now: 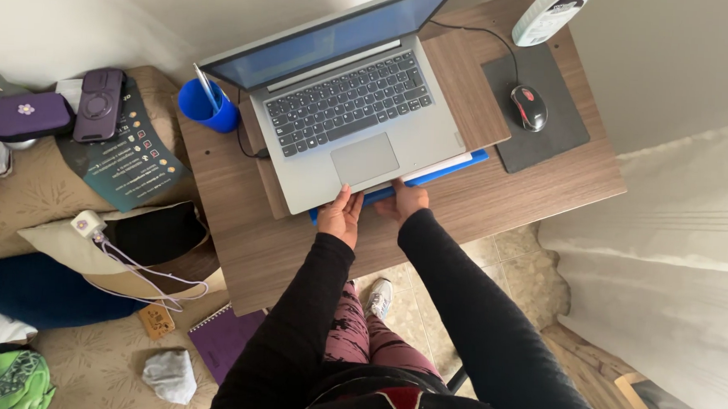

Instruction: The person cleans a laptop keyboard, connects a wired mouse, and sorts papers and cables on the desk workspace.

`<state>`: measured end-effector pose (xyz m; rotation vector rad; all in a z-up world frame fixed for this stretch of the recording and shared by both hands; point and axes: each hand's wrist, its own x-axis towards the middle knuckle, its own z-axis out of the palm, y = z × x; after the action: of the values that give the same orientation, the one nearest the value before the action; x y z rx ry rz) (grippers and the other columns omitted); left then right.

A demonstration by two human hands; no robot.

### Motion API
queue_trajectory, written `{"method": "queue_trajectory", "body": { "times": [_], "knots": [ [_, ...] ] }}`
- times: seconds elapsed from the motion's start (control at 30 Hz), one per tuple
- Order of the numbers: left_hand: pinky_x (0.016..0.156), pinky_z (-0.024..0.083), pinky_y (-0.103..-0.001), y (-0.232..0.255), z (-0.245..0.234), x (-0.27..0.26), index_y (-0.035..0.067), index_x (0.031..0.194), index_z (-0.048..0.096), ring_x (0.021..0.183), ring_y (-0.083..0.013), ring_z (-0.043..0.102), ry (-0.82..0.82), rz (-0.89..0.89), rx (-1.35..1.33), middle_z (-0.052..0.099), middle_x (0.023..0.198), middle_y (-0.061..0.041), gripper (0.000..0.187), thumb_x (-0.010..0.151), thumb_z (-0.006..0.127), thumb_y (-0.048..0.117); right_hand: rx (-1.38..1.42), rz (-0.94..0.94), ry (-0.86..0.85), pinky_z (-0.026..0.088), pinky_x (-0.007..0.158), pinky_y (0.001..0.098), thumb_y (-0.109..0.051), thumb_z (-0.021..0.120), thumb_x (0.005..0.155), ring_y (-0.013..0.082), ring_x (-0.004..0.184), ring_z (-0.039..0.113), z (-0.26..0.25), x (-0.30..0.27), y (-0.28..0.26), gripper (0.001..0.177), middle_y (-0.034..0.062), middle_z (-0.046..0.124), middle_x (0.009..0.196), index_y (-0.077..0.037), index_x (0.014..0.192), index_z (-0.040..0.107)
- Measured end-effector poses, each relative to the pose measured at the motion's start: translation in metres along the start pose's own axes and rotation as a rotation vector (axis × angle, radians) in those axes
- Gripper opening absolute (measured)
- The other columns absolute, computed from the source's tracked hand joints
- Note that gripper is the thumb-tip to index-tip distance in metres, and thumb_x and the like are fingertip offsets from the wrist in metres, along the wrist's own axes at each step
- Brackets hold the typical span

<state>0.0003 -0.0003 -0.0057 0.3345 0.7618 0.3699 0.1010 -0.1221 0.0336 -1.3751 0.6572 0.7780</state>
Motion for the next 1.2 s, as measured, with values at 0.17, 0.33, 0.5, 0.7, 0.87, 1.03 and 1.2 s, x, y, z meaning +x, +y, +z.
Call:
{"method": "queue_trajectory", "body": {
  "times": [0.17, 0.33, 0.5, 0.7, 0.87, 1.03, 1.2],
  "knots": [
    [0.105, 0.054, -0.044, -0.006, -0.01, 0.01, 0.011, 0.123, 0.059, 0.112, -0.0231, 0.064, 0.008, -0.008, -0.01, 0.066, 0.117, -0.004, 0.042, 0.086, 0.077, 0.002, -0.075, -0.006, -0.103, 0.064, 0.064, 0.0426, -0.026, 0.06, 0.103, 0.0348, 0.074, 0.074, -0.015, 0.006, 0.006, 0.038, 0.0259, 0.071, 0.088, 0.011, 0.113, 0.059],
    [0.103, 0.054, -0.043, -0.007, -0.013, 0.011, 0.014, 0.123, 0.061, 0.111, -0.0212, 0.064, 0.026, -0.016, -0.01, 0.066, 0.117, -0.002, 0.042, 0.086, 0.076, 0.001, 0.001, 0.024, -0.172, 0.067, 0.068, 0.0403, -0.022, 0.06, 0.1, 0.0337, 0.077, 0.077, -0.018, 0.015, 0.01, 0.036, 0.0258, 0.074, 0.09, 0.011, 0.114, 0.059],
    [0.105, 0.055, -0.045, -0.011, -0.03, 0.024, 0.009, 0.121, 0.061, 0.11, -0.022, 0.066, 0.013, -0.062, 0.004, 0.068, 0.115, -0.004, 0.036, 0.088, 0.075, 0.002, -0.152, 0.004, -0.148, 0.065, 0.059, 0.0408, -0.022, 0.065, 0.099, 0.0321, 0.07, 0.076, -0.024, 0.038, 0.017, 0.034, 0.0234, 0.072, 0.087, 0.011, 0.103, 0.064],
    [0.103, 0.056, -0.043, -0.002, -0.033, 0.022, 0.004, 0.119, 0.062, 0.11, -0.028, 0.07, 0.006, -0.153, 0.128, 0.07, 0.115, -0.01, 0.033, 0.088, 0.075, 0.008, -0.212, -0.003, -0.17, 0.061, 0.05, 0.0381, -0.027, 0.068, 0.097, 0.0303, 0.058, 0.073, -0.03, 0.046, 0.023, 0.037, 0.0235, 0.073, 0.072, 0.009, 0.091, 0.063],
    [0.098, 0.059, -0.042, 0.007, -0.037, 0.02, 0.003, 0.117, 0.064, 0.106, -0.0275, 0.071, -0.013, -0.217, 0.266, 0.071, 0.111, -0.012, 0.031, 0.091, 0.077, 0.015, -0.237, -0.018, -0.17, 0.061, 0.051, 0.0382, -0.027, 0.068, 0.097, 0.0297, 0.058, 0.073, -0.031, 0.04, 0.021, 0.035, 0.0226, 0.072, 0.072, 0.007, 0.091, 0.063],
    [0.096, 0.061, -0.042, 0.013, -0.041, 0.015, 0.002, 0.116, 0.064, 0.105, -0.0265, 0.072, -0.057, -0.25, 0.324, 0.073, 0.114, -0.015, 0.034, 0.091, 0.077, 0.021, -0.259, -0.048, -0.193, 0.061, 0.053, 0.0373, -0.027, 0.069, 0.097, 0.0272, 0.06, 0.073, -0.04, 0.029, 0.022, 0.032, 0.0171, 0.071, 0.074, 0.004, 0.093, 0.064],
    [0.098, 0.06, -0.044, 0.002, -0.06, 0.003, -0.004, 0.12, 0.061, 0.109, -0.0301, 0.072, -0.064, -0.235, 0.378, 0.072, 0.119, -0.02, 0.042, 0.095, 0.072, 0.027, -0.306, -0.038, -0.245, 0.059, 0.055, 0.0373, -0.032, 0.065, 0.097, 0.0266, 0.063, 0.072, -0.062, -0.001, 0.033, 0.034, 0.0172, 0.072, 0.077, 0.001, 0.094, 0.065]
  ]
}}
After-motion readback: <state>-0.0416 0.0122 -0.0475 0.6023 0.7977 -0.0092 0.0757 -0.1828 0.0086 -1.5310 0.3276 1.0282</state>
